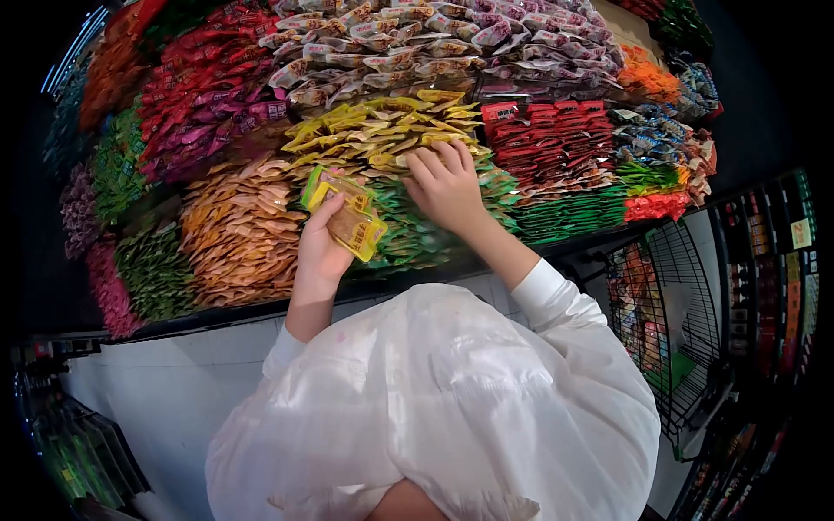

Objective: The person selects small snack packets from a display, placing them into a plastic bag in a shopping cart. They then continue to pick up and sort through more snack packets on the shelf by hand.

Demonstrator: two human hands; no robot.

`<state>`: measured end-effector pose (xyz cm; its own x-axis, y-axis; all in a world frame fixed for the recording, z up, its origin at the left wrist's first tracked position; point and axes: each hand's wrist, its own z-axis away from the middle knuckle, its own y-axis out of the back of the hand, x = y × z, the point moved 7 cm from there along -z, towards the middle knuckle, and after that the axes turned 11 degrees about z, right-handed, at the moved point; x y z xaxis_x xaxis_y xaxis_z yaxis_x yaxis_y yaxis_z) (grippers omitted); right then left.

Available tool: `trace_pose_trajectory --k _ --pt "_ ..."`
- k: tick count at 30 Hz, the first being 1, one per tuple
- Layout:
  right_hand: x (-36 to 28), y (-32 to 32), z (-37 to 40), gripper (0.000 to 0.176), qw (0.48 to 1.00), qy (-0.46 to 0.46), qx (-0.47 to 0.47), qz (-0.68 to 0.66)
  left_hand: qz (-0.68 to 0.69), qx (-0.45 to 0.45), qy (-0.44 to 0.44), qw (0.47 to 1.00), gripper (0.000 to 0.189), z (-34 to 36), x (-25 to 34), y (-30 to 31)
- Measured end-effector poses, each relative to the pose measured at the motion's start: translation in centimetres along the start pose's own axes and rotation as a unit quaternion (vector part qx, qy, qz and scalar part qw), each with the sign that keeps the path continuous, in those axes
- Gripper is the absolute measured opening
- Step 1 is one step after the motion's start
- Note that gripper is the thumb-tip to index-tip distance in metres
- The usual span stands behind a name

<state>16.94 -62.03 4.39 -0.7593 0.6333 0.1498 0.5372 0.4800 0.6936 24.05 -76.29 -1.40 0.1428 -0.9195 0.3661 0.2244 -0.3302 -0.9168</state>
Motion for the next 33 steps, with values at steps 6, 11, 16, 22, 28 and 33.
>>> trace_pose_trajectory --k 6,11,16,22,28,33 --pt "0.5 -0.7 -0.6 0.028 0.997 -0.022 -0.066 -0.016 0.083 0.024 0.024 0.996 0.036 0.2 -0.4 -0.7" --pt "0.1 3.1 -1.2 0.026 0.965 -0.13 -0.029 -0.225 0.067 0.028 0.004 0.997 0.036 0.1 -0.8 -1.4" --pt "-1.5 -0.4 1.0 0.037 0.824 -0.29 -0.245 -0.421 0.042 0.028 -0.041 0.998 0.036 0.0 -1.6 -2.3" --pt "0.6 -1.5 2.5 0.021 0.683 -0.348 -0.157 -0.623 0.057 0.06 -0.057 0.995 0.034 0.2 -1.4 -1.3" --pt "7.8 2.8 0.0 0.017 0.832 -0.343 -0.029 -0.434 -0.11 -0.024 -0.069 0.991 0.037 0.6 -0.3 -1.9" --pt "3.6 5.2 -4.5 0.022 0.976 0.031 -0.05 -0.211 -0.403 -0.104 -0.037 0.908 0.042 0.1 -1.8 -2.3"
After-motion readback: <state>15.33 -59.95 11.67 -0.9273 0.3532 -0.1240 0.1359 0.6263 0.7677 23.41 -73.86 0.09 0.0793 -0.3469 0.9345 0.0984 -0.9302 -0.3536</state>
